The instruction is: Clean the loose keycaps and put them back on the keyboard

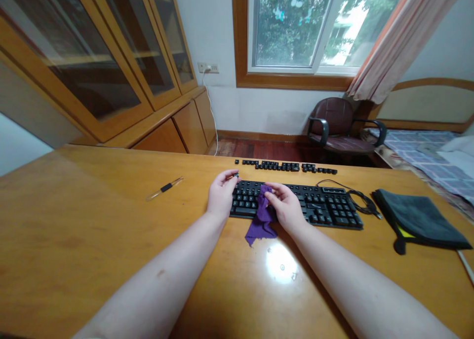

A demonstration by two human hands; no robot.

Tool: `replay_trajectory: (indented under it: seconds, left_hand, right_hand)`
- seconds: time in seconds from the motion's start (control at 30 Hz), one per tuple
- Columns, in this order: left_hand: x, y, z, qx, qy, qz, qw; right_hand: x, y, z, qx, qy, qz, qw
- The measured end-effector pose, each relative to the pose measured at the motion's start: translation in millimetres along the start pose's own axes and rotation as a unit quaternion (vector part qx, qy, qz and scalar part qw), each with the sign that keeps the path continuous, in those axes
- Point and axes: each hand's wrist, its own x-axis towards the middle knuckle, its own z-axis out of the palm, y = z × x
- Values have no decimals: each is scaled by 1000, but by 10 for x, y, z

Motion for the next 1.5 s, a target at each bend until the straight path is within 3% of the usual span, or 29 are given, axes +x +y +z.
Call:
replay_trajectory:
  seconds: [0.13,0.23,0.4,0.63,0.93,1.5]
  left_hand:
    - [89,-19,-72,44,6,5,999]
    - [96,-46,-112,157,-14,69,985]
    - [40,-33,-135,375,-64,202,903]
    - [-10,-43,-115,518,-123,220,818]
    - [28,-78,-113,528,-139,184,817]
    - [25,-91,-122,534,-150,179,813]
  right_hand:
    - [-6,-14,6,-7,-5,-2,1000]
    - [-8,-15,8,-14,-3,-4,1000]
    - [-3,2,9,-23,-10,-7,1000]
    - [-20,-20,17,-36,-10,-3,999]
    - [-15,15,-3,-21,-19,4,1000]
    - [-25,-3,9,-41,-20,3,999]
